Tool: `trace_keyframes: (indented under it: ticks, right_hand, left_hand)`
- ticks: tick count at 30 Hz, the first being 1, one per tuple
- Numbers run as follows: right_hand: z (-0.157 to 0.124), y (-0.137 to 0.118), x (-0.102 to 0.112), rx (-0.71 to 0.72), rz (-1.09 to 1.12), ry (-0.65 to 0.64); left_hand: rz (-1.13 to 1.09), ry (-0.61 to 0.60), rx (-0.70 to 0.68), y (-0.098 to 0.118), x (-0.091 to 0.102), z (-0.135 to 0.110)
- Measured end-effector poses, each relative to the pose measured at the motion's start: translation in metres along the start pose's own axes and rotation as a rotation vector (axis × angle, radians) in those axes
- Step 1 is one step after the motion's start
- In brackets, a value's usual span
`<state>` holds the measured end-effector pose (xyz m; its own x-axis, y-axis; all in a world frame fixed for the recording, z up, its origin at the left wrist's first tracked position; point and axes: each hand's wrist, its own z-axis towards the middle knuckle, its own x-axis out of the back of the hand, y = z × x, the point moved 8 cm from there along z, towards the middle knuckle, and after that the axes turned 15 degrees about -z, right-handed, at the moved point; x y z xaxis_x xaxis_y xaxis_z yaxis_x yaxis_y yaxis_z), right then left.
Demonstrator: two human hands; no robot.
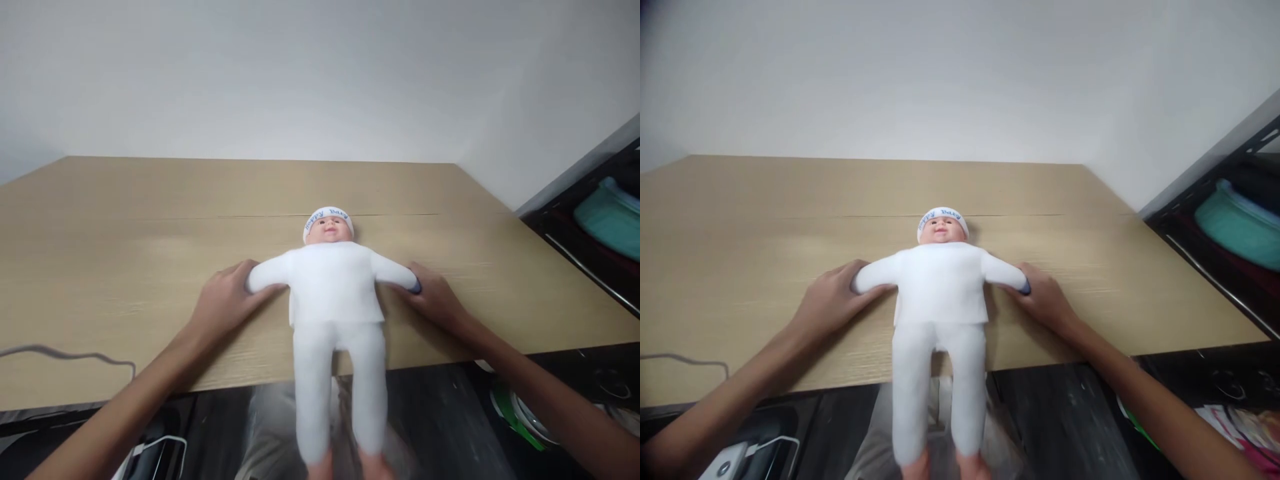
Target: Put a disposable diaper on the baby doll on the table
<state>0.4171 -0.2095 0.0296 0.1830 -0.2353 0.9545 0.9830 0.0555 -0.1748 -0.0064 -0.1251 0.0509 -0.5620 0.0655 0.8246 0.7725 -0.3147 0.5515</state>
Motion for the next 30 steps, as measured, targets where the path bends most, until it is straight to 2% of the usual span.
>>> trace_keyframes:
  ticks: [6, 10, 14, 18, 22, 26, 30]
  right_hand:
    - [0.086, 0.007, -0.022, 0.039, -0.075, 0.108]
    - [0.138, 0.019, -0.033, -0.006, -0.066, 0.157]
    - [0.189, 0.032, -0.043, -0.035, -0.042, 0.211]
    - [0.231, 0.040, -0.053, 0.003, -0.068, 0.269]
    - [0.249, 0.047, -0.062, 0.092, -0.096, 0.290]
    - [0.247, 0.057, -0.068, 0.134, -0.120, 0.323]
    - [0.243, 0.062, -0.073, 0.124, -0.158, 0.349]
  left_hand:
    - [0.093, 0.095, -0.062, -0.027, -0.007, 0.086]
    - [0.129, 0.208, -0.119, -0.039, -0.011, 0.138]
    - [0.162, 0.269, -0.125, -0.050, -0.014, 0.191]
    - [0.123, 0.311, -0.116, -0.063, -0.014, 0.231]
    - [0.061, 0.289, -0.158, -0.077, -0.017, 0.246]
    - [0.040, 0.261, -0.183, -0.085, -0.018, 0.241]
    - [0.028, 0.249, -0.149, -0.082, -0.018, 0.234]
